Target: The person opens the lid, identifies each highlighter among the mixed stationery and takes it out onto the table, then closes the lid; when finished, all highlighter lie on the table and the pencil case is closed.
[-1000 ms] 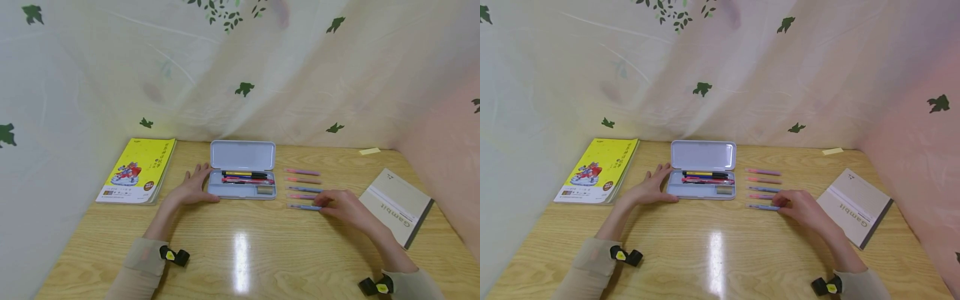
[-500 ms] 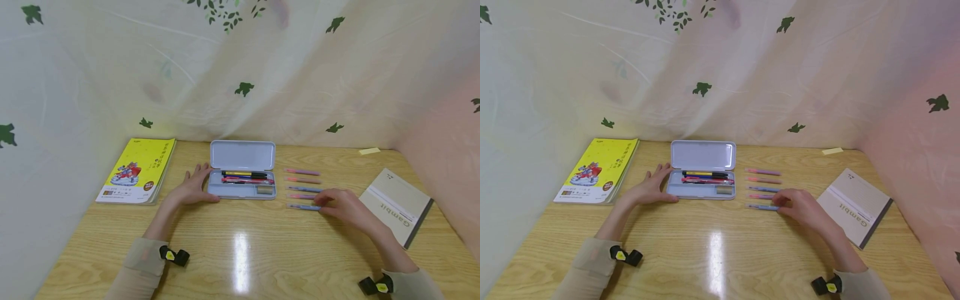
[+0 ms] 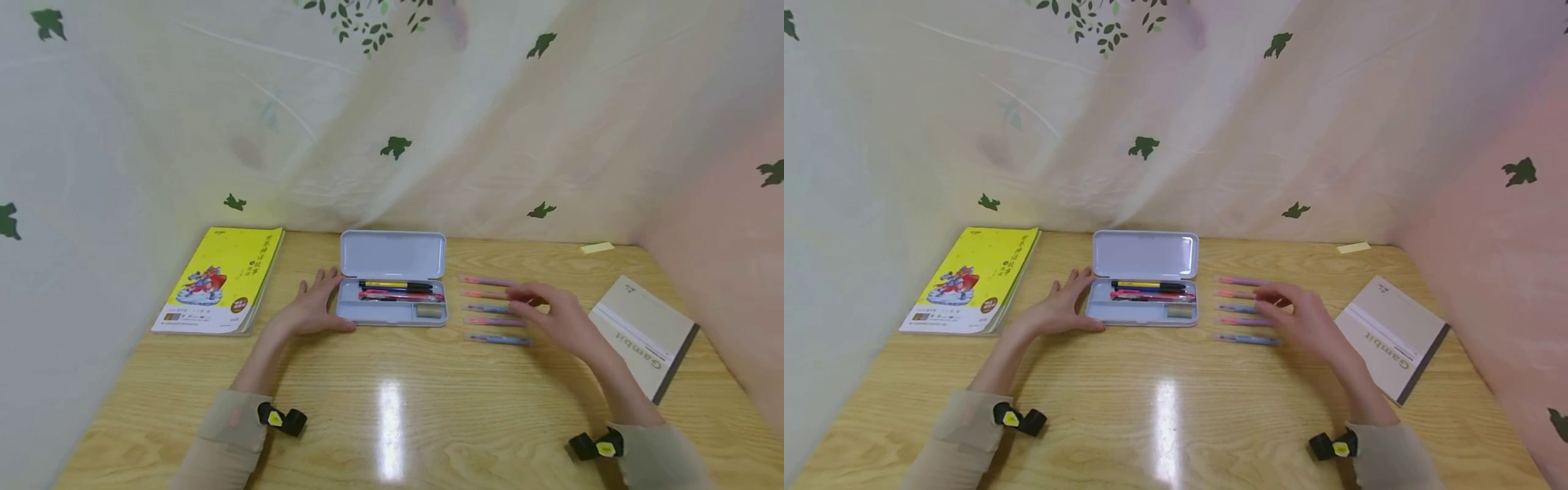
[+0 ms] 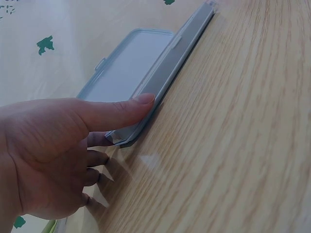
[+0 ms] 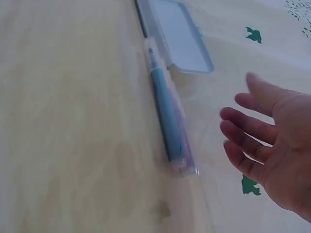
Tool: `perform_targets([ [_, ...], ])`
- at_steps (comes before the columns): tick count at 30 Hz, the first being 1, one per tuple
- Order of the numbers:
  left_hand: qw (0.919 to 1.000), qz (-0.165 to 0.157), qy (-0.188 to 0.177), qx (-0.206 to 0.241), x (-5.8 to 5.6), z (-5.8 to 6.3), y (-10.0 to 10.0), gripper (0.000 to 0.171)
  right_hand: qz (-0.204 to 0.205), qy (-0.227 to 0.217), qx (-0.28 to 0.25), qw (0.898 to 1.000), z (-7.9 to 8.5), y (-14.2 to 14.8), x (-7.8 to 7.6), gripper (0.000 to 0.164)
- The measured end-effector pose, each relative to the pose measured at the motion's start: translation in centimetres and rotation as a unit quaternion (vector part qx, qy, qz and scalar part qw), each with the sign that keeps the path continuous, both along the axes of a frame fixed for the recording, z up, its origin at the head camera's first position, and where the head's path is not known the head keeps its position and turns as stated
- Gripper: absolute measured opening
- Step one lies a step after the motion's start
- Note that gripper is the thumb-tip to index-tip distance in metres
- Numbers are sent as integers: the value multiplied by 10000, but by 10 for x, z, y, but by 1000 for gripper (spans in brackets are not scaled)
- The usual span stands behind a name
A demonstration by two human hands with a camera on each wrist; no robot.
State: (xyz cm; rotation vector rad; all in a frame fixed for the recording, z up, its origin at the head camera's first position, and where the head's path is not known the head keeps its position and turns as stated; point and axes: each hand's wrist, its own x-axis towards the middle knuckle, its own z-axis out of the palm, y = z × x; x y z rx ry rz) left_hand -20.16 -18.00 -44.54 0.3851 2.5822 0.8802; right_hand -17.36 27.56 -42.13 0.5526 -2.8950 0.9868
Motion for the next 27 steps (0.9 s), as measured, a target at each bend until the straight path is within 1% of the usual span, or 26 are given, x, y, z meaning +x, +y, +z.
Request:
perform_targets([
  [3, 10000, -9, 5, 7, 0, 0, -1, 105, -32, -217, -563, 9982, 3, -11, -15, 40],
  [6, 10000, -14, 11, 7, 0, 0, -1, 105, 92, -505, -1255, 9908, 3, -24, -31, 47],
  [7, 10000, -14, 10, -4, 0, 0, -1, 105, 142, -617, -1545, 9860, 2, -29, -36, 50],
  [9, 10000, -17, 13, -8, 0, 0, -1, 105, 240, -908, -2113, 9729, 0, -39, -45, 56],
  [11, 10000, -15, 8, -4, 0, 0, 0, 105, 281, -1175, -2534, 9598, 0, -49, -52, 61],
  [13, 10000, -16, 11, -6, 0, 0, -1, 105, 303, -1437, -2936, 9446, 0, -59, -58, 64],
  [17, 10000, -7, 17, -18, 0, 1, 0, 104, 235, -1809, -3377, 9234, 1, -80, -69, 66],
  [21, 10000, 5, 19, -26, 0, 0, 0, 104, 69, -2279, -3859, 8939, 2, -100, -80, 66],
  [23, 10000, 11, 19, -23, 1, 0, 0, 103, 57, -2449, -4041, 8813, 2, -109, -84, 66],
  [25, 10000, 12, 24, -10, 1, 1, 0, 103, 61, -2518, -4171, 8733, 1, -117, -87, 66],
  [27, 10000, 12, 38, 13, 1, 1, -1, 102, 87, -2527, -4151, 8740, -1, -122, -88, 65],
])
